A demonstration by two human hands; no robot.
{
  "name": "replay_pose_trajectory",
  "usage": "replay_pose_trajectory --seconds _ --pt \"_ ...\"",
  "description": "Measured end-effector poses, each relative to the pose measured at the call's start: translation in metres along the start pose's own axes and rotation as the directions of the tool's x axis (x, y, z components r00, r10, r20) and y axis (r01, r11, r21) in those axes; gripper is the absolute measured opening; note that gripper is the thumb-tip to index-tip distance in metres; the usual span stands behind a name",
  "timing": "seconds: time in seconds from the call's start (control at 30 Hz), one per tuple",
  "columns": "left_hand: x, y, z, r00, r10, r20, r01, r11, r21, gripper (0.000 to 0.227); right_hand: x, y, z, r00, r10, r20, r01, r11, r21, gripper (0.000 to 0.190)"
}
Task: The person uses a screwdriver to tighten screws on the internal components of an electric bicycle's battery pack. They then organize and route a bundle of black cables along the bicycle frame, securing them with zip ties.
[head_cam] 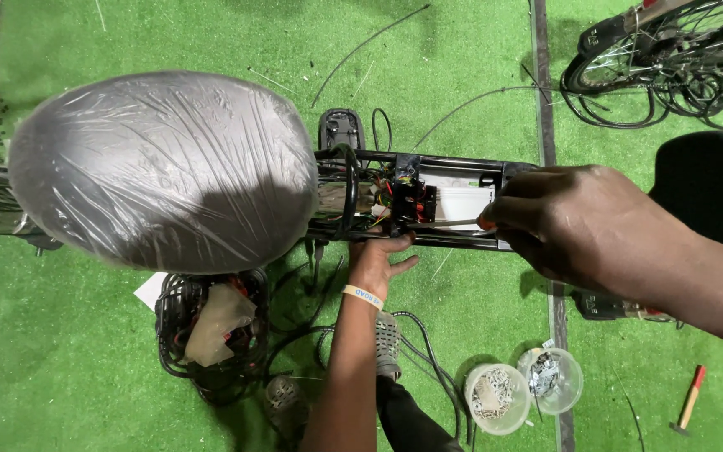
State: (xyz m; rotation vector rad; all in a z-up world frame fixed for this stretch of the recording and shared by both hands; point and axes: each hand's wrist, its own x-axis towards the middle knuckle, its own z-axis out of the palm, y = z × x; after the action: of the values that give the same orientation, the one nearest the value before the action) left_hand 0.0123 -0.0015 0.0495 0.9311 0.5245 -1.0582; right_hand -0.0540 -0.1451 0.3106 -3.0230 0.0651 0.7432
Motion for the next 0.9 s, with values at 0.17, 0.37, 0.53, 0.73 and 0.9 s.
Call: replay_pose_trajectory --seconds 0.17,0.37,0.53,0.73,0.9 --pt "0.017 -0.014 -0.010 0.997 -0.015 0.072 0.013 0.999 0.033 0.006 0.005 -0.002 0.003 0.950 -0.273 -0.150 0.235 0.945 -0.228 0.025" --pt "0.035 -0.024 -0.021 0.989 0.022 0.147 -0.037 0.995 0.098 0.027 0.031 -0.039 -0.015 0.897 -0.406 0.176 0.430 0.705 -0.563 0.028" --pt "0.052 -0.035 -0.025 0.994 0.022 0.103 -0.035 0.992 0.118 0.073 0.058 -0.046 -0.002 0.915 -0.360 0.181 0.403 0.791 -0.461 0.010" --pt "0.063 -0.041 -0.028 0.998 0.014 0.069 -0.024 0.990 0.136 0.085 0.038 -0.039 -0.021 0.945 -0.313 -0.090 0.291 0.936 -0.195 0.017" --pt "0.014 -0.008 -0.006 0.999 0.033 0.031 -0.035 0.997 0.072 0.077 0.033 -0.036 -0.018 0.862 -0.278 0.424 0.455 0.794 -0.404 0.021"
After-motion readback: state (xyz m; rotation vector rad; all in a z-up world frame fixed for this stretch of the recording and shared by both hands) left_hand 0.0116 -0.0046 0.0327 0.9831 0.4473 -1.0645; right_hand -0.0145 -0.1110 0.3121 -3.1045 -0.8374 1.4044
